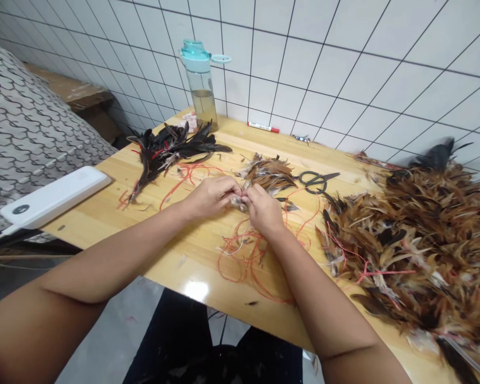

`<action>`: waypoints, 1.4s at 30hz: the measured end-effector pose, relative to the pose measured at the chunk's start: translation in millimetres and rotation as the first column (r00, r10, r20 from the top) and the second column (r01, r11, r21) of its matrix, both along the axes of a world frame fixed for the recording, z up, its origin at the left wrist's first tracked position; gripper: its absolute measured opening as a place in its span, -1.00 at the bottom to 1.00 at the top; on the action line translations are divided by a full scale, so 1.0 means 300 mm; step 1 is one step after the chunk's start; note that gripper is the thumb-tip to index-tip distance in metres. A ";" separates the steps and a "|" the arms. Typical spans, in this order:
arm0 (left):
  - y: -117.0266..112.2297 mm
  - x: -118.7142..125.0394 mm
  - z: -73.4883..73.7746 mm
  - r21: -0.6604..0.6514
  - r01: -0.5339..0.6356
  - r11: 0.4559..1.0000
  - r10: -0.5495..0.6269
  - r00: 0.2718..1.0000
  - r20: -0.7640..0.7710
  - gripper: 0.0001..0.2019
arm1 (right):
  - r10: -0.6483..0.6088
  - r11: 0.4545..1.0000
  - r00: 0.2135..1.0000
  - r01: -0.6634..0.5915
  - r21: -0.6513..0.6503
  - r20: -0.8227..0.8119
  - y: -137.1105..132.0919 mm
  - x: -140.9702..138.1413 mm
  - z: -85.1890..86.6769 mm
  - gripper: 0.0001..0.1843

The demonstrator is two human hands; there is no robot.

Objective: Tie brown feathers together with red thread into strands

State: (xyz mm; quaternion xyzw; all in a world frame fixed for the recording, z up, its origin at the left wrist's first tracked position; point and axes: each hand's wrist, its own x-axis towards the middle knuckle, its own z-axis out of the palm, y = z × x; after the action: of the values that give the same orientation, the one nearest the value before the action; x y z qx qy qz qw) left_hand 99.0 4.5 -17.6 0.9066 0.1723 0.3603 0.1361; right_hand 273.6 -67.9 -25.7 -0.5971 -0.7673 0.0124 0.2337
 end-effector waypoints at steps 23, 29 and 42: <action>-0.020 0.000 0.017 -0.020 0.026 0.999 -0.027 0.999 -0.043 -0.91 | 0.059 0.984 0.886 -0.130 0.125 0.460 -0.010 0.029 0.040 -0.72; -0.030 -0.001 0.029 -0.106 0.056 0.993 -0.057 0.998 -0.011 -0.91 | 0.055 0.982 0.889 -0.130 0.136 0.454 -0.008 0.042 0.037 -0.69; -0.019 -0.012 0.030 -0.145 0.077 0.986 -0.093 0.990 -0.106 -0.93 | 0.140 0.984 0.892 -0.175 0.042 0.430 -0.016 0.032 0.056 -0.68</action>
State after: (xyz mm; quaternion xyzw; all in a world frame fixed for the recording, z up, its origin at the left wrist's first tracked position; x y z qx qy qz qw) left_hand 95.4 -1.3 -8.5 0.9202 0.1657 0.2896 0.2048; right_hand 283.1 -72.8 -8.8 -0.5115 -0.8454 -0.1298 0.0826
